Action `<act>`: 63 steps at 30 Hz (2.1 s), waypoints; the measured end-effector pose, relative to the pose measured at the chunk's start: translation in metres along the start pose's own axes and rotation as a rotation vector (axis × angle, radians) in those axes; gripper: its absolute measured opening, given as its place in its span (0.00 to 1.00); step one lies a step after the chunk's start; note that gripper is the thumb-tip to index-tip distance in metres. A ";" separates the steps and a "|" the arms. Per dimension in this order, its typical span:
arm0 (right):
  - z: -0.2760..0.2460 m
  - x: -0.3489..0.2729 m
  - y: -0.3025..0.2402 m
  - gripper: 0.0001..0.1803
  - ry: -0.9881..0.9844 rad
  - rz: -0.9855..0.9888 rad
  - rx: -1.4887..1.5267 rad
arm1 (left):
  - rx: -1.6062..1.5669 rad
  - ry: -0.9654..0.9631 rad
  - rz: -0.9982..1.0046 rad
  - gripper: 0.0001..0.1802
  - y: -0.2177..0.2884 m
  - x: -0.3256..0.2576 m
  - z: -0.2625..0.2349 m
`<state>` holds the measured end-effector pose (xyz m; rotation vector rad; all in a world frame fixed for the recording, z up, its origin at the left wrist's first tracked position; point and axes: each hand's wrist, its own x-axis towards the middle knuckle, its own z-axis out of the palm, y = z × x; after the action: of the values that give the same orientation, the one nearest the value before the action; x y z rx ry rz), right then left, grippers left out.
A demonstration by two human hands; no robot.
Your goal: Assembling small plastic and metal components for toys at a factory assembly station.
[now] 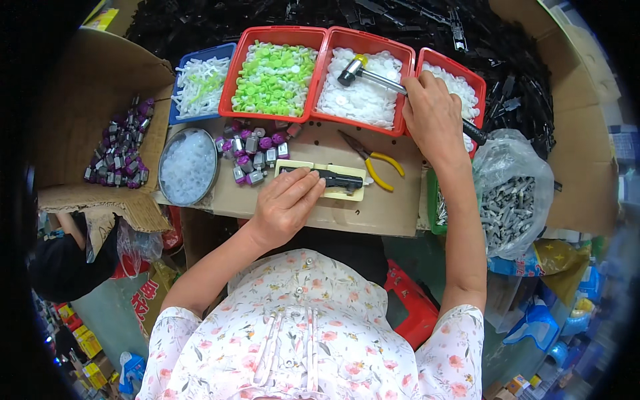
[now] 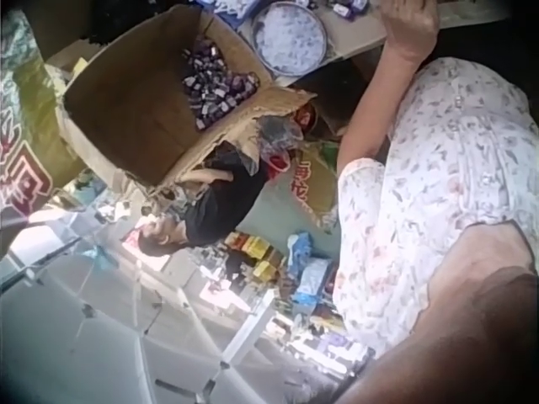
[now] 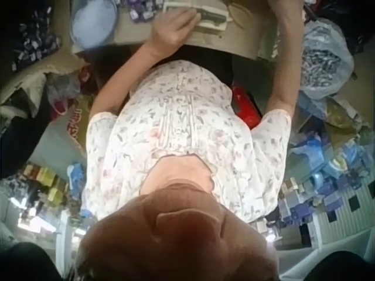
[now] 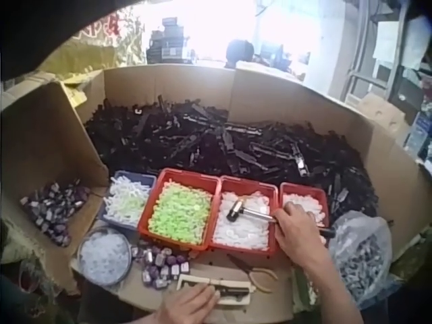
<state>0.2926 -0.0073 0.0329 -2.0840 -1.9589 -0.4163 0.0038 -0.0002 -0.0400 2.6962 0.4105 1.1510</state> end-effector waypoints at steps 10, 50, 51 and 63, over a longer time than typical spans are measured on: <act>-0.066 -0.049 -0.032 0.07 -0.045 0.145 0.333 | 0.064 0.013 0.004 0.19 0.002 -0.003 0.001; -0.067 -0.141 -0.086 0.14 -0.352 0.255 0.484 | 0.091 -0.063 0.027 0.21 0.026 -0.007 0.010; -0.067 -0.140 -0.085 0.14 -0.363 0.252 0.478 | 0.098 -0.063 0.024 0.21 0.031 -0.006 0.012; -0.057 -0.110 -0.099 0.18 -0.301 0.081 0.448 | 0.080 -0.048 -0.047 0.18 0.035 -0.012 0.021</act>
<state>0.1858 -0.1238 0.0432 -1.9994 -1.8865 0.3448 0.0175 -0.0384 -0.0525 2.7606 0.5204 1.0769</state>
